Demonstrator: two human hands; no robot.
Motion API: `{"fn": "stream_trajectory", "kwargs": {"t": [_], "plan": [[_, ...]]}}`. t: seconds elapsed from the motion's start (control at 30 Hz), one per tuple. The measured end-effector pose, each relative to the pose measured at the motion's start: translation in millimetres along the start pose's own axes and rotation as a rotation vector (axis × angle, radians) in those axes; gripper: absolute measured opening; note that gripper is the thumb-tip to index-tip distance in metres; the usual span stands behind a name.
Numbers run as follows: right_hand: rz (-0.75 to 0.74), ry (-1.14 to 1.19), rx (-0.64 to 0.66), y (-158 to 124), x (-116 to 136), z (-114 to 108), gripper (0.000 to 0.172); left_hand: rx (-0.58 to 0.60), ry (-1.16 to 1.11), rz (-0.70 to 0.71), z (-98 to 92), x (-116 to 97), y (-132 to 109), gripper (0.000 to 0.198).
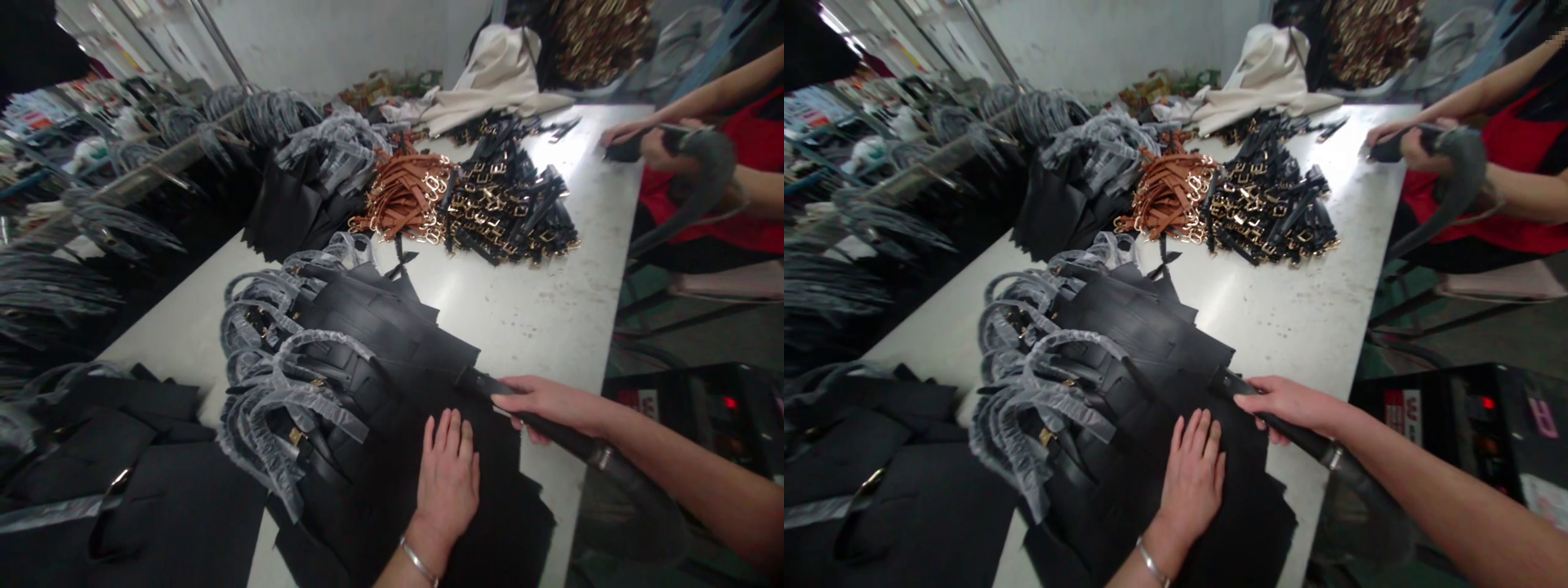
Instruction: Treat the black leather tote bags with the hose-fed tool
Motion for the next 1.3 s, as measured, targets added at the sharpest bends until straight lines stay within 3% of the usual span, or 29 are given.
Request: {"fn": "stream_trajectory", "kwargs": {"t": [0.17,0.23,0.33,0.43,0.53,0.63,0.8,1.03,1.2,1.3], "plan": [[0.101,-0.077,-0.023,-7.3,-9.3,-6.8,0.048,-0.008,-0.008,-0.008,-2.7,0.6,1.9,0.041],[0.019,-0.106,-0.061,-0.6,-3.5,-2.6,0.047,-0.018,-0.011,-0.009,-4.0,0.3,1.9,0.041],[-0.194,-0.141,-0.268,9.6,13.6,-3.2,0.05,-0.03,-0.031,-0.008,-3.3,0.3,-0.9,0.04],[-0.263,-0.085,-0.427,4.6,17.7,-14.3,0.054,-0.045,-0.073,-0.018,0.3,1.5,0.4,0.038],[-0.234,-0.038,-0.433,-11.6,4.3,-24.5,0.055,-0.04,-0.102,-0.077,3.9,6.3,20.0,0.029],[-0.217,-0.079,-0.494,-29.5,-15.5,-29.2,0.061,0.015,-0.086,-0.081,4.7,10.8,58.7,0.022],[-0.13,-0.02,-0.537,-44.9,-43.2,-20.1,0.067,0.144,0.047,0.106,3.9,10.0,110.1,0.014],[-0.062,0.17,-0.55,-57.9,-55.1,-9.7,0.072,0.273,0.155,0.383,15.0,-5.4,120.3,0.024],[-0.06,0.123,-0.544,-61.8,-60.6,-7.3,0.075,0.304,0.074,0.341,17.3,-3.7,126.0,0.025],[-0.06,0.098,-0.537,-61.0,-61.2,-5.7,0.076,0.281,0.003,0.224,17.8,0.4,134.3,0.021]]}}
Point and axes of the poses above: each hand's wrist, its own y-axis towards the middle knuckle, its own z-axis out of the palm, x = y × z, the point moved 5 cm from there along y, towards the middle knuckle, and after that the axes turned 6 degrees about -z, right-handed, at the moved point
